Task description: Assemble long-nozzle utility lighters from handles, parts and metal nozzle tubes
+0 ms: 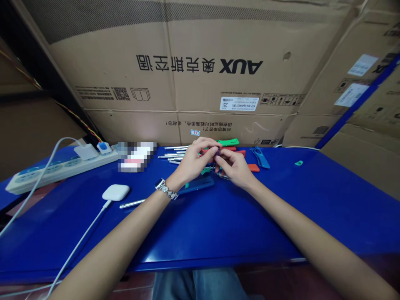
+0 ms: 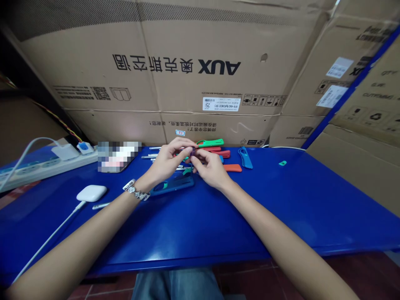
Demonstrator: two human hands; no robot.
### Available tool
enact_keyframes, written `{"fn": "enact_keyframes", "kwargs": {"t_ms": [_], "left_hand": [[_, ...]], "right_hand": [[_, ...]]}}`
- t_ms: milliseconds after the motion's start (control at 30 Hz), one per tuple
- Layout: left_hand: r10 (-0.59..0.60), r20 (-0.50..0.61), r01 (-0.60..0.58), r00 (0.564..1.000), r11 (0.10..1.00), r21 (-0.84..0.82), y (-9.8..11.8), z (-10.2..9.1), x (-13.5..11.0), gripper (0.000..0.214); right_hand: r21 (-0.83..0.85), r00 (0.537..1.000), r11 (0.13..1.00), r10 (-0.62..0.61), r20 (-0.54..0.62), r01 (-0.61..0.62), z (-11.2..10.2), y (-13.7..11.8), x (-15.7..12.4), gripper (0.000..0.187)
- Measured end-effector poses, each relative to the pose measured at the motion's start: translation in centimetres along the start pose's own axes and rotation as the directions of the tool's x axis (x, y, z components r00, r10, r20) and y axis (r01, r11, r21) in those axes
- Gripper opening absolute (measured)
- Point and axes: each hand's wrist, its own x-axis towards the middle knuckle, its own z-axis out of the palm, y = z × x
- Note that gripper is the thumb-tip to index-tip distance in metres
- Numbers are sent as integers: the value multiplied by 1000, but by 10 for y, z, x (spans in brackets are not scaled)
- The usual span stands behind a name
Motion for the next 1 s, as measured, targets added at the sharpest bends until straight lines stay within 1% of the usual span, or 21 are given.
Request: {"fn": "enact_keyframes", "kwargs": {"t_ms": [100, 167, 233, 333, 433, 500, 533, 600, 667, 700, 767, 800, 933, 1000], "left_hand": [[-30, -49, 27, 998, 998, -63, 1, 2, 1, 13], [-52, -79, 42, 996, 992, -118, 2, 3, 1, 16], [-69, -93, 57, 993, 990, -126, 2, 4, 1, 21], [-74, -35, 71, 997, 993, -90, 3, 1, -1, 21], [-35, 46, 39, 998, 995, -88, 3, -3, -3, 21], [-13, 38, 16, 999, 996, -84, 3, -3, -2, 18], [-12, 17, 14, 1000, 996, -83, 3, -3, -2, 15], [-31, -40, 27, 999, 994, -103, 3, 0, -1, 13], [-55, -85, 43, 995, 990, -132, 2, 2, 0, 18], [-64, -98, 51, 993, 989, -136, 3, 3, 0, 20], [-72, -98, 60, 993, 991, -119, 3, 2, -1, 21], [-71, -79, 62, 994, 992, -109, 4, 1, -2, 20], [-37, 46, 42, 998, 994, -105, 5, -4, -4, 20], [-22, 43, 26, 999, 995, -94, 5, -3, -4, 17]], "right_hand": [[8, 997, 1000, -30, -75, 30, 5, 4, 0, 37], [33, 990, 999, -6, -138, 10, 10, 6, 0, 39], [58, 989, 998, 18, -148, -9, 12, 7, 1, 40], [59, 998, 998, 8, -60, -4, 8, 1, 1, 36], [27, 999, 1000, -2, 50, 0, 1, -6, 0, 32], [16, 997, 1000, -9, 72, 8, 0, -8, -1, 30], [17, 999, 1000, -16, 50, 15, 1, -7, -1, 29], [32, 999, 999, -13, -40, 15, 5, -3, 0, 32], [48, 992, 999, 8, -123, -2, 9, 2, 1, 36], [49, 991, 999, 17, -136, -11, 10, 3, 1, 37], [26, 994, 1000, 10, -109, -7, 9, 3, 2, 37], [9, 997, 1000, -4, -80, 4, 7, 2, 2, 36], [-8, 998, 999, -33, 57, 34, -1, -5, 0, 31], [5, 997, 1000, -30, 67, 30, -1, -6, -1, 31]]}}
